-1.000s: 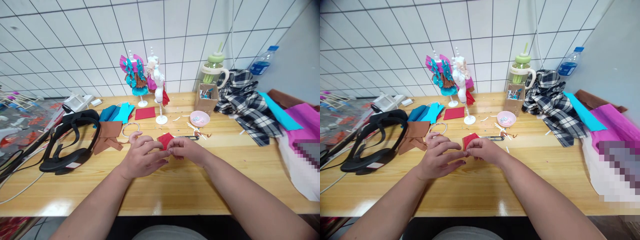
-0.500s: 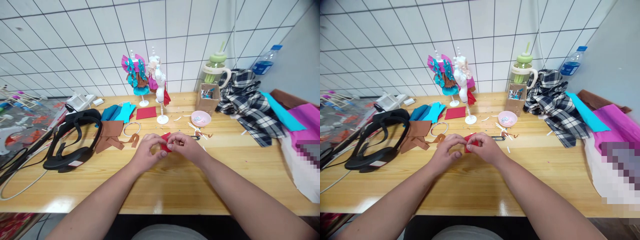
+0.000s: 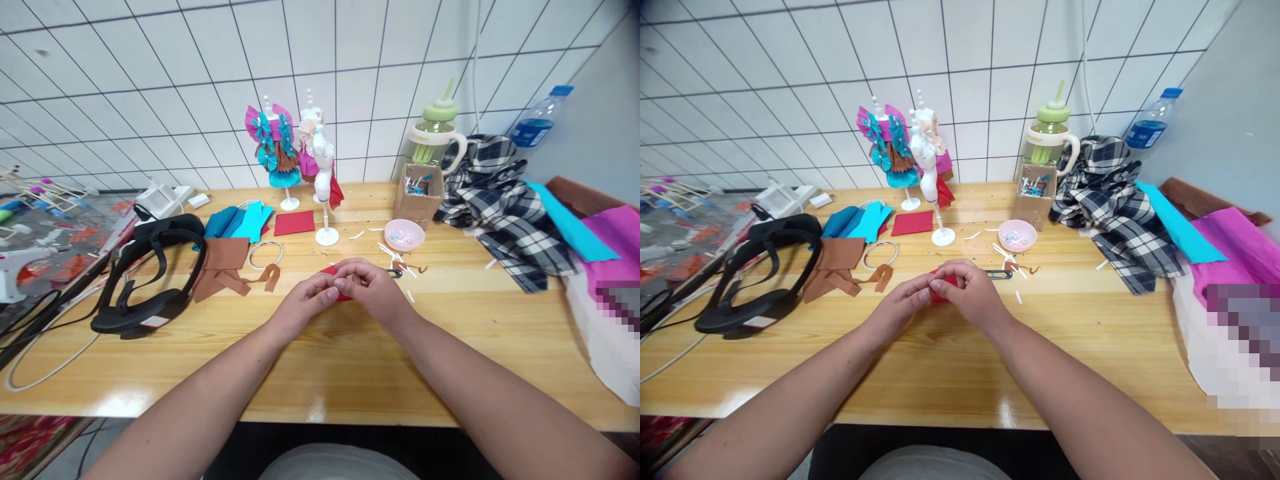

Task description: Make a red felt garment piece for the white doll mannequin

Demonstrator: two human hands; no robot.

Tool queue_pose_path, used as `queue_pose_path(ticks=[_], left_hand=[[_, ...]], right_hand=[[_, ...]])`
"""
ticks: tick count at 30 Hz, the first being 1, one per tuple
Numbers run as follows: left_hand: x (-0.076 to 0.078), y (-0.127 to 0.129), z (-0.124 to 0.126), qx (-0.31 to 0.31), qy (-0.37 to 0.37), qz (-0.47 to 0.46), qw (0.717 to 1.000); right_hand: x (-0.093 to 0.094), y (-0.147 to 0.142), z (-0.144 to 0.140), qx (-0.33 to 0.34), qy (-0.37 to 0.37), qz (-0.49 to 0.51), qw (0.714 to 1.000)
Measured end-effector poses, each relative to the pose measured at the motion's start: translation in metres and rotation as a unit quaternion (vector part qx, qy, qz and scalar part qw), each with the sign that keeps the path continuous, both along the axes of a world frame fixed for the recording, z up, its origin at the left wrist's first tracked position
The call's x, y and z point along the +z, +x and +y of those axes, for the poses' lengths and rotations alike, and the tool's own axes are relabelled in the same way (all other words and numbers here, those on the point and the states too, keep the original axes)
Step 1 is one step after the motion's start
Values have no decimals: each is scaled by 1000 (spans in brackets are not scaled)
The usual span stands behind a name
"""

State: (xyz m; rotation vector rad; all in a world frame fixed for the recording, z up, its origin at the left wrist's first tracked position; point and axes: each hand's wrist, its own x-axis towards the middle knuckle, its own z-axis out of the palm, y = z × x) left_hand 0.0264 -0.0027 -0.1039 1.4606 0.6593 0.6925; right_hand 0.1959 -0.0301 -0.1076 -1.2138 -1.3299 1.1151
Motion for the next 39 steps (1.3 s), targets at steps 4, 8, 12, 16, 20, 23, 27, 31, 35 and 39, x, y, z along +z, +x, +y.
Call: queue_pose_path(ticks=[4, 8, 12, 16, 20, 23, 27, 31, 35, 39], left_hand=[[2, 3, -2, 31, 7, 34, 999], [2, 4, -3, 41, -30, 17, 999], [1, 4, -3, 34, -46, -3, 998], [3, 4, -2, 38, -29, 18, 999], [6, 1, -2, 36, 9, 28, 999], [4, -2, -2, 13, 9, 21, 1000], [0, -5, 1, 76, -76, -3, 994], [0, -7, 6, 108, -136, -54, 983], [1, -9, 7, 130, -74, -12, 989], [3, -7, 6, 145, -32, 49, 988]], right_hand=[[1, -5, -3, -29, 34, -36, 998], [3, -10, -6, -68, 73, -65, 993], [1, -10, -6, -62, 45, -14, 997], [-1, -9, -5, -38, -28, 106, 993], [2, -10, -5, 0, -105, 210, 972], [5, -6, -2, 30, -140, 213, 967], [5, 20, 7, 30, -61, -61, 996], [-2, 52, 14, -26, 39, -473, 880], [-9, 61, 17, -13, -5, -576, 817], [-3, 53, 17, -49, -25, -546, 836]])
